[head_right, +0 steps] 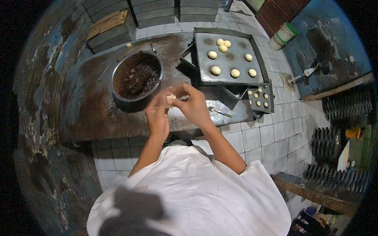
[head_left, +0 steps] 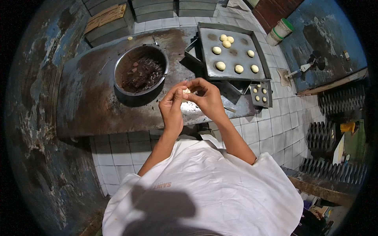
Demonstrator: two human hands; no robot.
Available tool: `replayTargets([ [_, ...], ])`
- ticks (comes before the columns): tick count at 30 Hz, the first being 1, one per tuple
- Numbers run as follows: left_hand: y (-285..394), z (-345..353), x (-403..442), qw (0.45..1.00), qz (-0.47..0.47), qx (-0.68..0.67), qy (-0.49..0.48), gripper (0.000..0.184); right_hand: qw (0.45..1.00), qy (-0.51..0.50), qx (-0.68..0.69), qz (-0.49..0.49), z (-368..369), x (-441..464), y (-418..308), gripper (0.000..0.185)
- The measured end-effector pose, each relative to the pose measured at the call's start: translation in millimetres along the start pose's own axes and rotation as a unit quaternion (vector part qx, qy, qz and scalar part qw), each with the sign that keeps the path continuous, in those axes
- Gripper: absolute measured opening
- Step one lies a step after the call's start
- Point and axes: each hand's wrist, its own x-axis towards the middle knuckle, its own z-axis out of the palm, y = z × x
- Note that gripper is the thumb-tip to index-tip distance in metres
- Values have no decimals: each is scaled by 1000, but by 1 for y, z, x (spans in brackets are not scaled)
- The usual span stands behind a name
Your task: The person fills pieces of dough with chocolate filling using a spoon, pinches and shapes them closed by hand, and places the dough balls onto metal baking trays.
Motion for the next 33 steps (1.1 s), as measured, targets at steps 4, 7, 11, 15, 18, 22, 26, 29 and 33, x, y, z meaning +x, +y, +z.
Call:
replayTargets([
  [4, -31, 27, 7, 999, 15, 29, 36, 26, 990, -29, 95, 102, -19, 5, 28, 19],
  [7, -56, 46, 25, 990, -94, -36, 98, 20, 1000, 8, -11, 19, -32, 9, 41, 18],
  [11, -83, 72, 46, 972, -181, -48, 144, 25, 998, -46, -3, 41, -70, 19, 60, 23],
  [15, -111, 125, 52, 977, -123, 122, 122, 32, 999, -2, -34, 38, -117, 42, 88, 14],
  [18, -125, 155, 55, 974, -30, 224, 35, 37, 992, 43, 35, 113, -146, 59, 111, 40],
  [22, -140, 174, 71, 950, 43, 276, -138, 43, 924, -241, 167, 247, -192, 84, 147, 44],
  [26, -159, 173, 68, 932, 9, 337, -134, 38, 880, -360, 187, 246, -235, 114, 180, 41],
  [29, -148, 155, 56, 953, -42, 300, -26, 29, 941, -290, -161, 71, -266, 184, 202, 48],
  [33, -144, 91, 22, 937, -79, 312, 139, 22, 906, -168, -381, -80, -272, 228, 339, 66],
])
